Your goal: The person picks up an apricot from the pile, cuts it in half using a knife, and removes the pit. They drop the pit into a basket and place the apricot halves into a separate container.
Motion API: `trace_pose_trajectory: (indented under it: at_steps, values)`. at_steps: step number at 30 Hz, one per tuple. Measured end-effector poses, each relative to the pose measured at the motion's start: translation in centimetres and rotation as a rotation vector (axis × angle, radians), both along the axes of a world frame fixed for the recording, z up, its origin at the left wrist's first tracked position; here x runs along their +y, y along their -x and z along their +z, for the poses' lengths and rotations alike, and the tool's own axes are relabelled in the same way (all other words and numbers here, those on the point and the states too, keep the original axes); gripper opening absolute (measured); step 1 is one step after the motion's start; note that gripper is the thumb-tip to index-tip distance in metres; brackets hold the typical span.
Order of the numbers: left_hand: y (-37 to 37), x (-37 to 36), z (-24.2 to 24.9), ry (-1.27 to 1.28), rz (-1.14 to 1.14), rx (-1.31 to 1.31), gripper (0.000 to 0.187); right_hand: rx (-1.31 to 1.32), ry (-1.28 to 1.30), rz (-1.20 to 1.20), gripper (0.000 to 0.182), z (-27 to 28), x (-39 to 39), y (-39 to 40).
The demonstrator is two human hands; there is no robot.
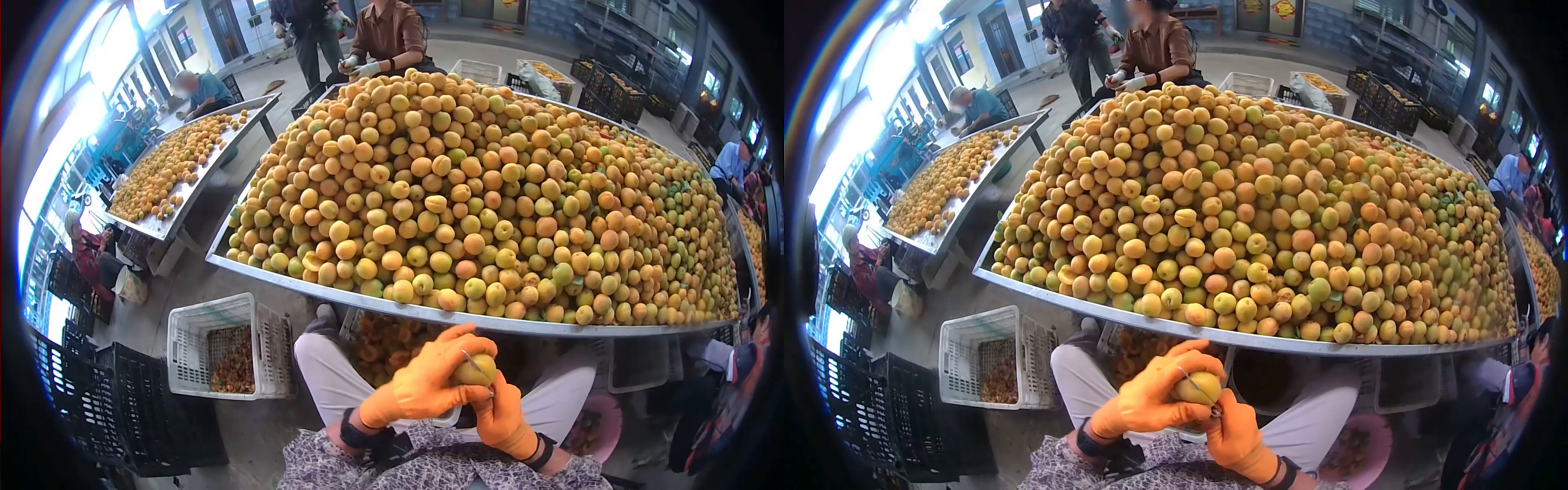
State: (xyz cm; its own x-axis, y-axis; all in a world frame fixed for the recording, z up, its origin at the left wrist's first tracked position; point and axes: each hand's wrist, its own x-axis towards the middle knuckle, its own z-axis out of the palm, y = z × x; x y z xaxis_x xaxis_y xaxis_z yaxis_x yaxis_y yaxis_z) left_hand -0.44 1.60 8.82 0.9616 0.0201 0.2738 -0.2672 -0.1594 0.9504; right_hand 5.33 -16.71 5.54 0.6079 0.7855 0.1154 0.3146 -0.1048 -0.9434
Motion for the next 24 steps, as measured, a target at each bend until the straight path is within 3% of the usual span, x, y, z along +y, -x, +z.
trace_pose_trajectory:
  at_steps: [2, 4, 6, 8, 11, 12, 15, 16, 19, 20, 22, 24]
  values:
    - [0.2, 0.5, 0.8, -0.300, 0.003, -0.037, 0.062, -0.085, -0.091, 0.018, 0.031, -1.0, -0.2, -0.1]
    - [0.8, -1.6, 0.6, 0.453, -0.112, 0.098, 0.068, -0.178, -0.186, 0.041, 0.026, -0.8, 0.1, -0.3]
    - [0.9, -3.5, 0.0, 0.644, -0.103, 0.018, 0.065, -0.200, -0.354, -0.028, 0.022, 0.5, 0.9, 0.3]
    - [1.1, -3.9, 0.1, 0.653, -0.061, 0.023, 0.063, -0.175, -0.382, -0.063, 0.020, -0.2, 1.0, 0.7]
    - [0.9, -1.9, 1.1, 0.064, 0.065, -0.150, 0.061, -0.192, -0.332, -0.096, 0.021, -1.1, 0.2, 0.9]
    - [1.0, -1.2, 1.5, 0.064, 0.069, -0.149, 0.061, -0.228, -0.259, -0.078, 0.021, -1.4, -0.1, 0.7]
    - [1.0, 0.2, 3.4, -0.515, 0.079, -0.076, 0.062, -0.236, -0.171, -0.019, 0.024, -1.9, -0.6, -0.1]
    - [0.9, 0.0, 3.2, -0.518, 0.076, -0.077, 0.062, -0.211, -0.154, 0.020, 0.026, -1.9, -0.6, -0.3]
    - [0.5, -1.8, 1.9, 0.162, -0.124, -0.122, 0.058, -0.255, -0.314, 0.088, 0.041, -0.5, -0.2, -0.3]
    - [0.7, -2.6, 1.7, 0.160, -0.124, -0.124, 0.058, -0.257, -0.315, 0.088, 0.041, 0.0, 0.3, -0.1]
    - [1.2, -3.9, 1.9, 0.630, -0.225, 0.046, 0.057, -0.149, -0.421, -0.054, 0.031, 0.3, 1.0, 0.1]
    - [1.8, -3.4, 2.1, 0.652, -0.216, 0.127, 0.058, -0.207, -0.421, -0.013, 0.027, -1.0, 0.4, -0.8]
